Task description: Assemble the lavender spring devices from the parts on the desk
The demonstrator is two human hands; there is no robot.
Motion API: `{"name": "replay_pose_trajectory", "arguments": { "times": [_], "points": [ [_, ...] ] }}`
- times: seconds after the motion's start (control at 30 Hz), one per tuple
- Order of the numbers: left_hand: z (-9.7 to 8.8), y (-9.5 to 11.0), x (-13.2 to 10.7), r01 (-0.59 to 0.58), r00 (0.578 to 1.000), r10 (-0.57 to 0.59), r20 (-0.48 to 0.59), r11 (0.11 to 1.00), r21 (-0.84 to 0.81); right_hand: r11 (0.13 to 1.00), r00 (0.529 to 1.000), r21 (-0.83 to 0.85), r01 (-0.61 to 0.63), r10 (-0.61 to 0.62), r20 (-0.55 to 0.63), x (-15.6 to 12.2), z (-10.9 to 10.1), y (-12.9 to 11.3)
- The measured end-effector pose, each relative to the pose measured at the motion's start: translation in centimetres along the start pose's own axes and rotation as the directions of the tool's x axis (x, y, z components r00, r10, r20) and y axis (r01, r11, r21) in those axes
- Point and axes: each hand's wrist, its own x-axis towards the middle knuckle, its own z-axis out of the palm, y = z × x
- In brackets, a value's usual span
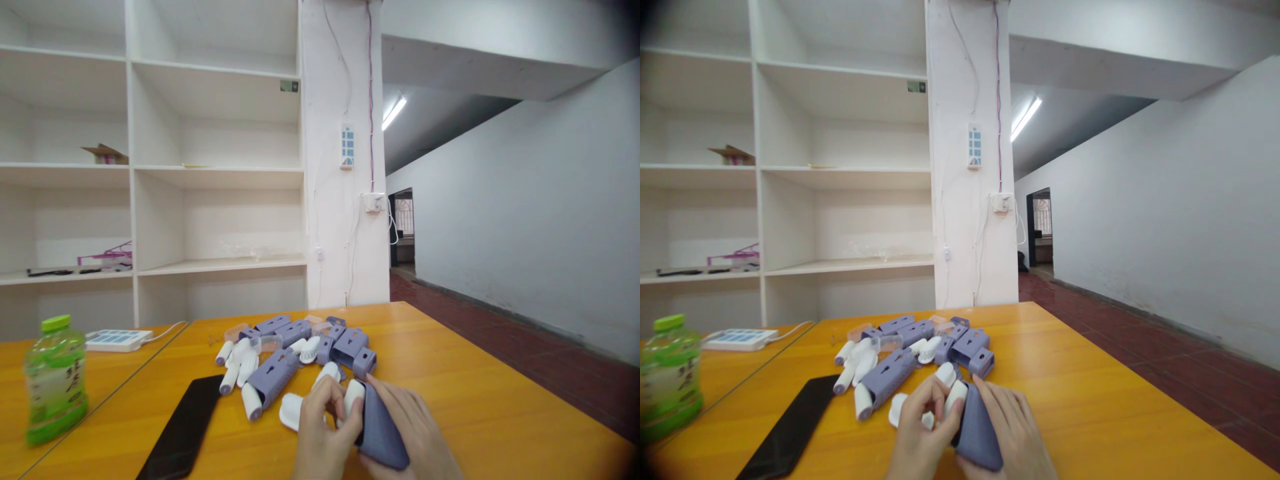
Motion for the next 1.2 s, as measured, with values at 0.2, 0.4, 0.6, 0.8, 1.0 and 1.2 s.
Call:
{"name": "replay_pose_trajectory", "arguments": {
  "times": [0.2,0.4,0.6,0.8,1.0,1.2],
  "points": [
    [0.1,0.7,0.2,0.127,0.991,-0.129,-0.040,0.991,-0.046,0.999,0.999,0.021,-0.037,0.036,0.023,-0.6,0.7,0.1],
    [-0.4,0.9,0.6,0.253,0.966,-0.252,0.050,0.967,-0.016,0.993,0.989,0.054,-0.106,0.100,0.105,-0.5,0.9,-0.3],
    [-1.7,2.0,-0.4,0.050,0.994,-0.056,0.094,0.997,0.061,0.793,0.846,0.358,-0.492,0.340,0.409,0.8,-1.4,0.5],
    [-3.1,4.7,0.5,-0.210,0.889,0.117,0.443,0.964,0.166,0.245,0.536,0.479,-0.843,0.307,0.786,1.9,-5.0,0.5],
    [-2.6,2.9,-1.1,0.021,0.899,-0.054,0.435,0.997,0.079,0.040,0.502,0.517,-0.855,0.315,0.806,2.0,-3.8,-1.2],
    [-2.6,0.9,-4.3,0.229,0.970,-0.237,0.049,0.966,0.121,0.255,0.486,0.414,-0.874,0.454,0.746,2.0,-3.0,-1.6]
  ]
}}
